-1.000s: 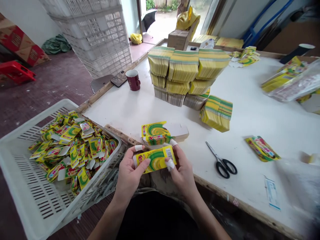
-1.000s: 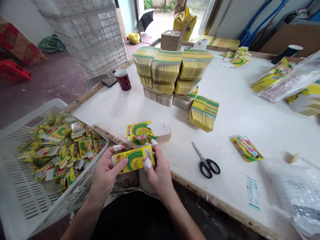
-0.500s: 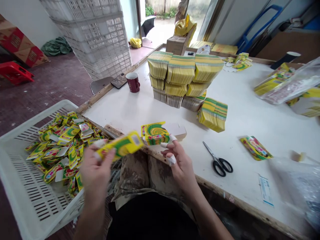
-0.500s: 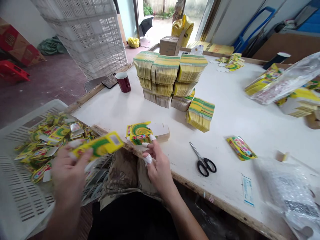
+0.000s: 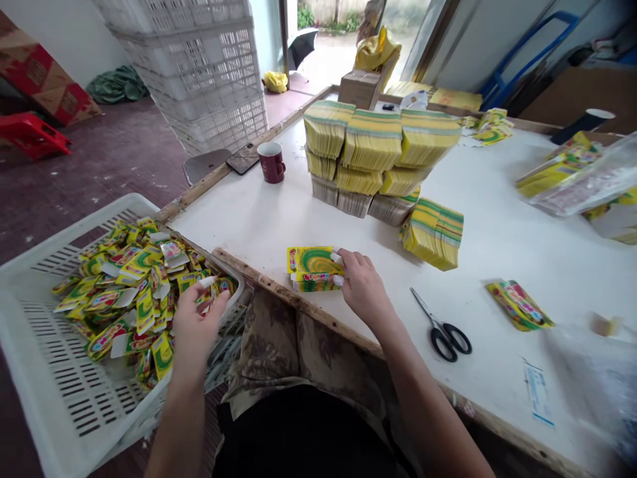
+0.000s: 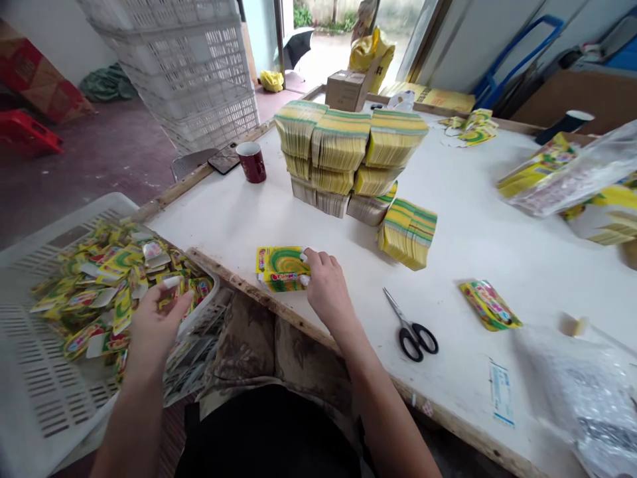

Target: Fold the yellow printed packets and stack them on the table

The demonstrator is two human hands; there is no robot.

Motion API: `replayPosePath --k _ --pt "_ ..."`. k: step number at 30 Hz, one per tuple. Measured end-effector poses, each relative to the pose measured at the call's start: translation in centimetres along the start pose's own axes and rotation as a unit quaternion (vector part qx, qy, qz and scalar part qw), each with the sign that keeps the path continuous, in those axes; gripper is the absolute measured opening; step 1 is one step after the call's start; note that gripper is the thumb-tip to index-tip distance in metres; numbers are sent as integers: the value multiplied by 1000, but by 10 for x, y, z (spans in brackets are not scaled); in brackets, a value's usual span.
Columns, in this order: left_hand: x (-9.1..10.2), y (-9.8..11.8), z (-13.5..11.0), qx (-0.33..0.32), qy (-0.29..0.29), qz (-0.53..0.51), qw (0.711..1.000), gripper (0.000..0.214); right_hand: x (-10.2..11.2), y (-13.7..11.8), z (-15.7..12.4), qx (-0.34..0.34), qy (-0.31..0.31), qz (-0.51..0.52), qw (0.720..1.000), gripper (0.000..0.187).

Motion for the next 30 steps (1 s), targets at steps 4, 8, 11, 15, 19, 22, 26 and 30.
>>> replayPosePath --k 4,8,11,15,19,22,26,30 --pt "-47 14 -30 36 -74 -162 983 52 14 -6 -9 -34 38 99 994 54" --pt "-83 42 -68 38 -138 -367 919 77 19 -39 -35 -58 12 315 947 58" --pt "-95 57 -83 81 -105 -438 889 68 13 -76 -59 -52 -63 478 874 57" --pt "-97 63 -81 114 -42 -482 867 54 2 -105 -80 -53 -114 568 814 66" --pt "-97 51 -83 153 -66 -414 895 70 -5 -96 -80 -97 -104 568 811 55" --pt "-93 41 -88 131 -88 -370 916 55 0 -77 -76 -115 -59 557 820 35" --pt "-77 35 -81 89 -108 -299 944 19 21 -53 -73 -45 -7 464 885 10" --pt "-57 49 -56 64 -266 -270 923 60 42 -38 -75 57 31 308 949 33"
Point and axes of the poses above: each hand's wrist, its own z-axis towards the middle knuckle, its own x-axis out of the back of the hand, y = z × x, the point moved 4 cm from there along z, towards the middle knuckle, and after that the axes turned 12 degrees about -z, right-handed, at the moved point
